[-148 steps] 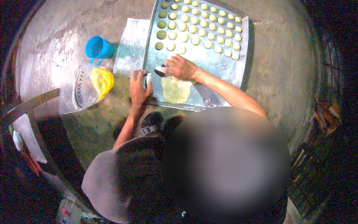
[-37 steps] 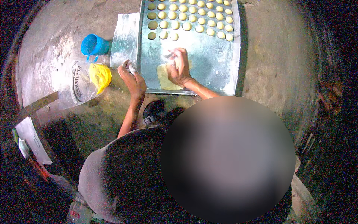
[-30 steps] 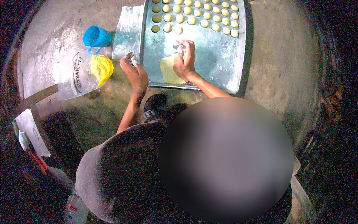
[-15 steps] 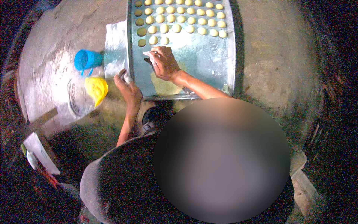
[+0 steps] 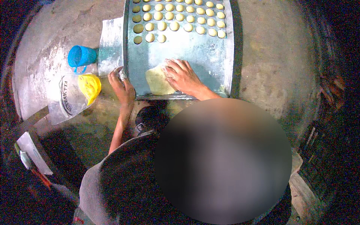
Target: The person prepares dough on a large metal tray on the floor. They sprinkle flour, pour oil from a plastic pouch, and knead a piece of dough by hand.
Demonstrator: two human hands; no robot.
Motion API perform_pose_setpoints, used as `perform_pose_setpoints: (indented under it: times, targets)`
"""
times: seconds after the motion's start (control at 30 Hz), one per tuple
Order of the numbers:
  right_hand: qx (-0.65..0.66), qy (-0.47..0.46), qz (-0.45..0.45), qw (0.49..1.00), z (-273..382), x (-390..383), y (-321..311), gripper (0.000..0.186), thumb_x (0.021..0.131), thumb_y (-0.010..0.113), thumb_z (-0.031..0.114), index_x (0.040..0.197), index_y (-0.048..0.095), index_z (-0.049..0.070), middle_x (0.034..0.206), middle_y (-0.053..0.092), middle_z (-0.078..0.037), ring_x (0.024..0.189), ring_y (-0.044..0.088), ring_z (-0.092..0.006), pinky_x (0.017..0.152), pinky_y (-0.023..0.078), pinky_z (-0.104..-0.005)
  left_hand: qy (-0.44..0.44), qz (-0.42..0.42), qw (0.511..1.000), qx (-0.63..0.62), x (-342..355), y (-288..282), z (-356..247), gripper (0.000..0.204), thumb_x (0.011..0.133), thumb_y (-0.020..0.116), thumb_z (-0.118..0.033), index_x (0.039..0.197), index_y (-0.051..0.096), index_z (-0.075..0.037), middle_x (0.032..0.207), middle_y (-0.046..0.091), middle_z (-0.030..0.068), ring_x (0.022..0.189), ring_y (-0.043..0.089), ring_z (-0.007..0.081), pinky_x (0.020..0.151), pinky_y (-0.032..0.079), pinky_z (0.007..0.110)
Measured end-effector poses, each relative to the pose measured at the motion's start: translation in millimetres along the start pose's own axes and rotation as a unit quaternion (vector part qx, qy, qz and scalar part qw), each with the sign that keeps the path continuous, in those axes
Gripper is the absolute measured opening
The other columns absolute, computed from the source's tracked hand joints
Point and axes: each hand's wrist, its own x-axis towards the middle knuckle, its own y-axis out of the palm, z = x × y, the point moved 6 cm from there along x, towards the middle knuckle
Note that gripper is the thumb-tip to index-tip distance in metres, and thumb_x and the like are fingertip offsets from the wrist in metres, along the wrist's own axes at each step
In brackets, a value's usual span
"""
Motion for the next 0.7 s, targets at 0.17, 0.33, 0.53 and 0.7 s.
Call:
perform_pose_setpoints:
  times: [0.17,0.33,0.53,0.7]
  targets:
    - [0.095,0.102,0.105,0.985,-25.2,19.6,-1.6,0.044,0.085,0.070,0.022,0.124,0.058,0.005,0.116,0.052,-0.014,0.109,0.052,-0.0330,0.095,0.044,-0.0459,-0.001,0.004,1.000,-0.002,-1.6,2.3,-2.9,0.030,0.089,0.046,-0.003,0.118,0.054,0.003,0.113,0.050,0.0191,0.112,0.050,0.0348,0.098,0.041,0.043]
    - [0.124,0.172,0.168,0.963,-44.4,30.0,13.1,0.034,0.083,0.072,0.022,0.108,0.058,0.003,0.110,0.054,-0.017,0.104,0.055,-0.0373,0.088,0.048,-0.0464,0.013,0.001,1.000,-0.024,-1.5,1.2,-2.4,0.030,0.090,0.045,-0.003,0.118,0.053,0.003,0.111,0.050,0.0185,0.110,0.051,0.0339,0.098,0.041,0.042]
    - [0.148,0.085,0.175,0.970,-41.4,39.4,11.5,0.033,0.083,0.072,0.022,0.103,0.057,0.001,0.099,0.062,-0.017,0.095,0.061,-0.0362,0.081,0.050,-0.0451,-0.002,0.013,0.999,-0.036,-2.9,3.4,-2.3,0.031,0.090,0.044,-0.001,0.120,0.052,0.004,0.111,0.049,0.0188,0.109,0.052,0.0338,0.098,0.042,0.042]
    - [0.248,0.091,0.240,0.934,-37.6,41.6,-6.7,0.031,0.084,0.071,0.019,0.103,0.055,-0.001,0.089,0.067,-0.016,0.082,0.065,-0.0315,0.074,0.051,-0.0422,-0.005,0.024,0.999,-0.033,-3.2,4.5,2.5,0.034,0.087,0.044,0.002,0.120,0.051,0.004,0.111,0.049,0.0195,0.110,0.052,0.0344,0.099,0.042,0.042]
